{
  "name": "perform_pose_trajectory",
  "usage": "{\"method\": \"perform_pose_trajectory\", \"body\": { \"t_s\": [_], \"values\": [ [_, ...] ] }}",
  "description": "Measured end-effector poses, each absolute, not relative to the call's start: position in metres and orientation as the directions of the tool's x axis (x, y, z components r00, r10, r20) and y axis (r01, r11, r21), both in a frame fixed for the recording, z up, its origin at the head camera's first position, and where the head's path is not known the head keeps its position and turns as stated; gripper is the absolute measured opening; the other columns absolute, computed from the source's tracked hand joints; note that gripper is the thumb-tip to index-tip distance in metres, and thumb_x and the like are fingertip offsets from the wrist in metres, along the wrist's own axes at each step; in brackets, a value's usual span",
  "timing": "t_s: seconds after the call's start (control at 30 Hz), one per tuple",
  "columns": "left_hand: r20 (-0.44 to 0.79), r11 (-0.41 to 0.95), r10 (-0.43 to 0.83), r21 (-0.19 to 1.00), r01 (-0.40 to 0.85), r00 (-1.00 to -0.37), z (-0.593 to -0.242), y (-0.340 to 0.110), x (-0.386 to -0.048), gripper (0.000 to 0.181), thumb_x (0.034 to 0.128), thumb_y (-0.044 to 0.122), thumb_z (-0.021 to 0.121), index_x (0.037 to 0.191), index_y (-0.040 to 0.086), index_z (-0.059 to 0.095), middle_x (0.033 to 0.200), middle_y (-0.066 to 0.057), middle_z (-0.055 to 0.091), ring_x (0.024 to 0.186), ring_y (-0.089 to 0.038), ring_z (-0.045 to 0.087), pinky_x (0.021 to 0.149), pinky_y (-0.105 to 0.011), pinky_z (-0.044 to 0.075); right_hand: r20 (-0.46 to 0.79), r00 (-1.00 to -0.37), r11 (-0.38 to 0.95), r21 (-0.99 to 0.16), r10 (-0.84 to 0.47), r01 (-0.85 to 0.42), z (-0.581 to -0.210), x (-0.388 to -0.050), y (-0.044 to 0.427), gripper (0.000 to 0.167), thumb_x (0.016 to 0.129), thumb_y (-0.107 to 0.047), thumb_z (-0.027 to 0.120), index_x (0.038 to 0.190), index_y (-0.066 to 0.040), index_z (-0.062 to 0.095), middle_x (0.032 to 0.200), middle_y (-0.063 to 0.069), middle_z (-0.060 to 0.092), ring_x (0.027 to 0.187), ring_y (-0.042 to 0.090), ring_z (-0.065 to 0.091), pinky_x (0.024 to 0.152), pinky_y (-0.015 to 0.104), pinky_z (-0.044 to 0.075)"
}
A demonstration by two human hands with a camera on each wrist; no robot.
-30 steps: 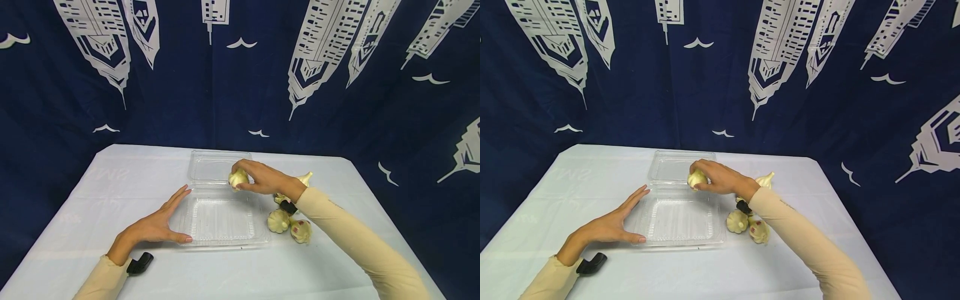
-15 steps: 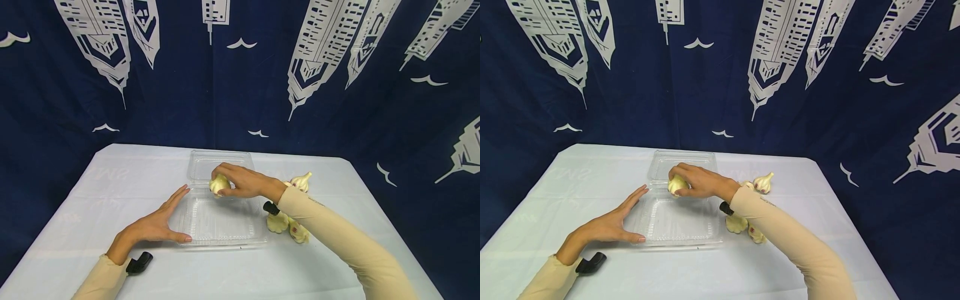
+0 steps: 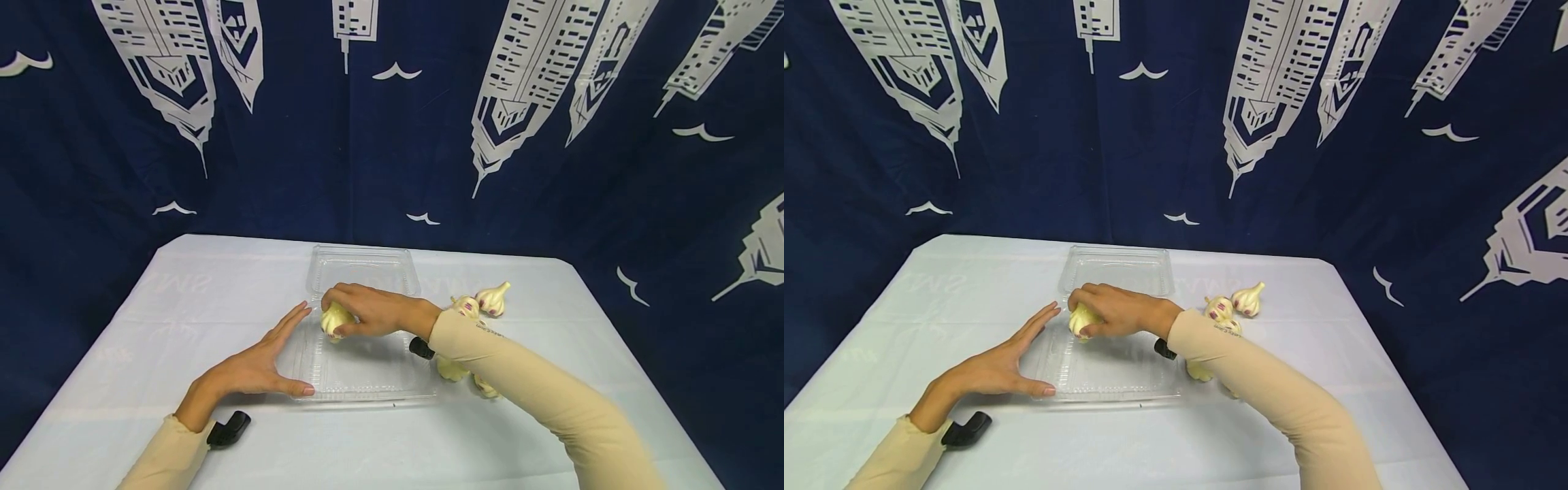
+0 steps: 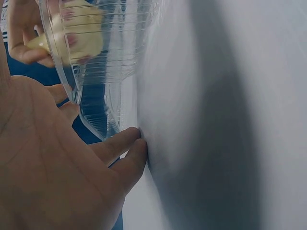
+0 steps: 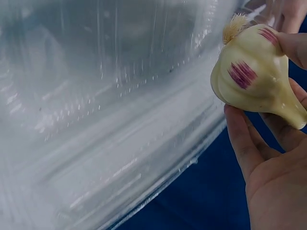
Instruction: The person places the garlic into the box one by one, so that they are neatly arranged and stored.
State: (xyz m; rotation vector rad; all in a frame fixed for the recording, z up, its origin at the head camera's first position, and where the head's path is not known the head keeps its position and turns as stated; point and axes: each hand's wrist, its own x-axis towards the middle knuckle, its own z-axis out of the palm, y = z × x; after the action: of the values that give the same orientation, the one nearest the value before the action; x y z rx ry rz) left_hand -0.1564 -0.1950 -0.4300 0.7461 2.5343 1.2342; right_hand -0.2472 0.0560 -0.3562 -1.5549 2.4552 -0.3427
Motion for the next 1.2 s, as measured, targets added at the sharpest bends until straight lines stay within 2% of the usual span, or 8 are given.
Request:
{"method": "perform_pose_trajectory", "body": {
  "t_s": [0.4,0.57,0.8,1.03,1.2],
  "values": [
    [0.017,0.524,0.535,0.777,0.348,-0.845,-0.430,-0.193,-0.156,0.131,0.0721,0.049,0.087,0.162,0.017,-0.002,0.170,-0.007,-0.005,0.154,-0.040,0.003,0.116,-0.070,0.018,-0.115,-0.434,0.449,-0.232,-0.893,-0.863,-0.366,-0.242,0.041,0.041,0.097,-0.032,0.068,0.131,-0.015,0.052,0.129,0.001,0.056,0.113,0.017,0.049,0.099,0.026,0.045],
    [0.009,0.533,0.532,0.774,0.343,-0.847,-0.429,-0.194,-0.156,0.132,0.0723,0.051,0.087,0.162,0.018,-0.003,0.170,-0.008,-0.006,0.154,-0.040,0.003,0.116,-0.070,0.018,-0.119,-0.456,0.471,-0.211,-0.882,-0.856,-0.370,-0.240,0.038,0.054,0.094,-0.034,0.071,0.138,-0.015,0.048,0.134,0.003,0.052,0.113,0.017,0.050,0.100,0.026,0.045],
    [0.031,0.526,0.541,0.767,0.367,-0.840,-0.430,-0.194,-0.156,0.128,0.0739,0.050,0.086,0.162,0.018,-0.001,0.169,-0.011,-0.005,0.154,-0.043,0.003,0.115,-0.072,0.018,-0.063,-0.498,0.497,-0.247,-0.865,-0.832,-0.371,-0.242,0.036,0.067,0.088,-0.035,0.079,0.141,-0.011,0.046,0.126,0.003,0.056,0.106,0.011,0.054,0.097,0.022,0.047],
    [0.029,0.527,0.538,0.769,0.362,-0.843,-0.431,-0.195,-0.155,0.127,0.0746,0.050,0.086,0.162,0.022,-0.001,0.169,-0.008,-0.006,0.153,-0.044,0.001,0.114,-0.073,0.017,-0.044,-0.489,0.483,-0.262,-0.871,-0.836,-0.369,-0.242,0.033,0.065,0.090,-0.033,0.077,0.142,-0.009,0.046,0.126,0.004,0.057,0.103,0.011,0.054,0.095,0.023,0.047],
    [0.030,0.527,0.537,0.769,0.363,-0.843,-0.431,-0.195,-0.155,0.127,0.0740,0.050,0.086,0.162,0.022,-0.001,0.170,-0.007,-0.006,0.154,-0.043,0.002,0.114,-0.073,0.018,-0.035,-0.494,0.483,-0.273,-0.869,-0.832,-0.367,-0.243,0.032,0.055,0.096,-0.024,0.070,0.143,-0.008,0.046,0.132,0.006,0.056,0.112,0.017,0.060,0.097,0.025,0.050]
  ]
}}
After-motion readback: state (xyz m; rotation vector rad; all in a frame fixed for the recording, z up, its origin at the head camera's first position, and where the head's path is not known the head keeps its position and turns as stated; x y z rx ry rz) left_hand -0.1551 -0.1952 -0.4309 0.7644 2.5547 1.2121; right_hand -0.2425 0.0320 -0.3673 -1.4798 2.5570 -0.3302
